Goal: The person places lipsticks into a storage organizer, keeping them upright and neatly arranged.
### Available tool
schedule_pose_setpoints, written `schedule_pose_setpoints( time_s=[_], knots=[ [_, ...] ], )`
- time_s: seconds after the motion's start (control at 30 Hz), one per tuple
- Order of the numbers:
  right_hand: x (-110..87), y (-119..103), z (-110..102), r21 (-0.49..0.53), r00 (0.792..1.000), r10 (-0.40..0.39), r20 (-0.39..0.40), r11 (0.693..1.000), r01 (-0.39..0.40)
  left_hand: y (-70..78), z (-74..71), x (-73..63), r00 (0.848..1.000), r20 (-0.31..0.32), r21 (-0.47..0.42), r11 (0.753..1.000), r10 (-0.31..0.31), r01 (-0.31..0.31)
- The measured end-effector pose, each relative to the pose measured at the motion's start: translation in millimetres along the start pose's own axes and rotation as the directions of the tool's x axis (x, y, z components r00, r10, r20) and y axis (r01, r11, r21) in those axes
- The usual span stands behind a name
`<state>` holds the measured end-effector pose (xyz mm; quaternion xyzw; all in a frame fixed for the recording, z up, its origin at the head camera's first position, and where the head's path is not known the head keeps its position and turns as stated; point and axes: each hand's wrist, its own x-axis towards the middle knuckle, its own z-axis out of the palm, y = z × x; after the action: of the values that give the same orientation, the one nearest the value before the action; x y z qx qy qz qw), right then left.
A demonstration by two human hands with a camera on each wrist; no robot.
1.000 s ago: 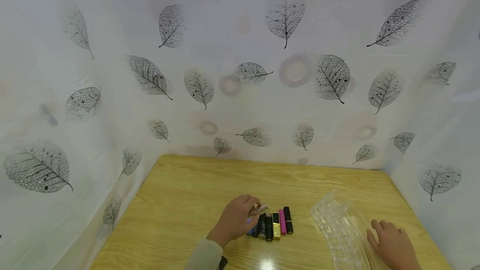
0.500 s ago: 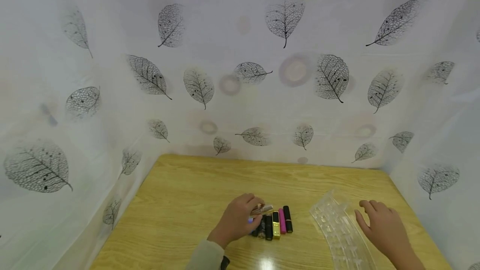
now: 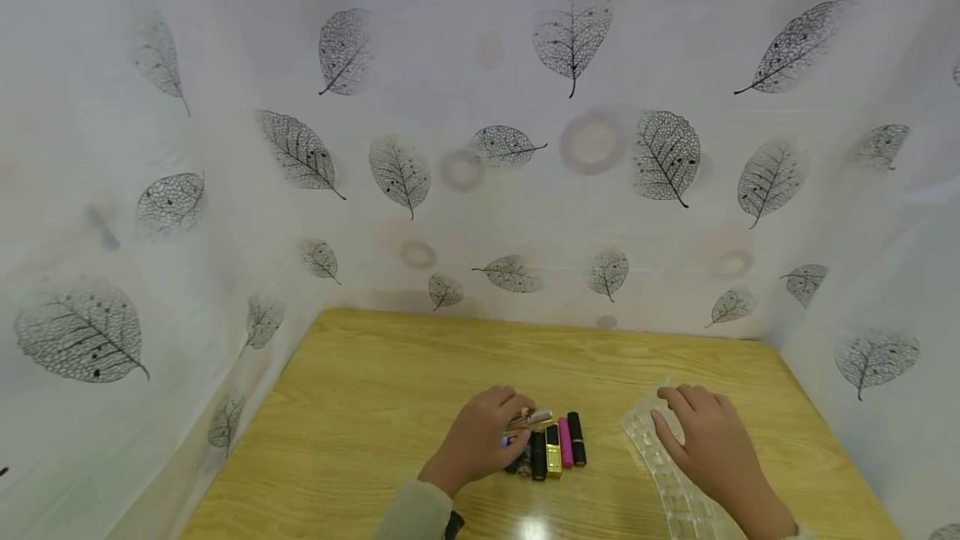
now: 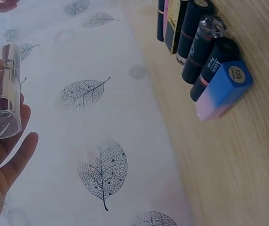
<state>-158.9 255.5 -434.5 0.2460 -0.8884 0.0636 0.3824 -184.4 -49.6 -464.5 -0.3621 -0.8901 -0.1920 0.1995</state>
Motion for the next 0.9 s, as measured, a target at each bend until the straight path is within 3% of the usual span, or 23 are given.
schedule_pose_setpoints(
  time_s=[0.53,0.9],
  knots=[
    [18.7,-70,33,0.164,0.998,-0.054,0.043,0.985,0.046,4.5,-0.2,2.8,0.999,-0.021,0.009,0.999,0.035,-0.035],
    [18.0,-82,50,0.203,0.992,-0.094,0.081,0.976,0.076,7.7,-1.9,3.7,0.999,-0.013,0.017,0.999,0.048,-0.048]
  ],
)
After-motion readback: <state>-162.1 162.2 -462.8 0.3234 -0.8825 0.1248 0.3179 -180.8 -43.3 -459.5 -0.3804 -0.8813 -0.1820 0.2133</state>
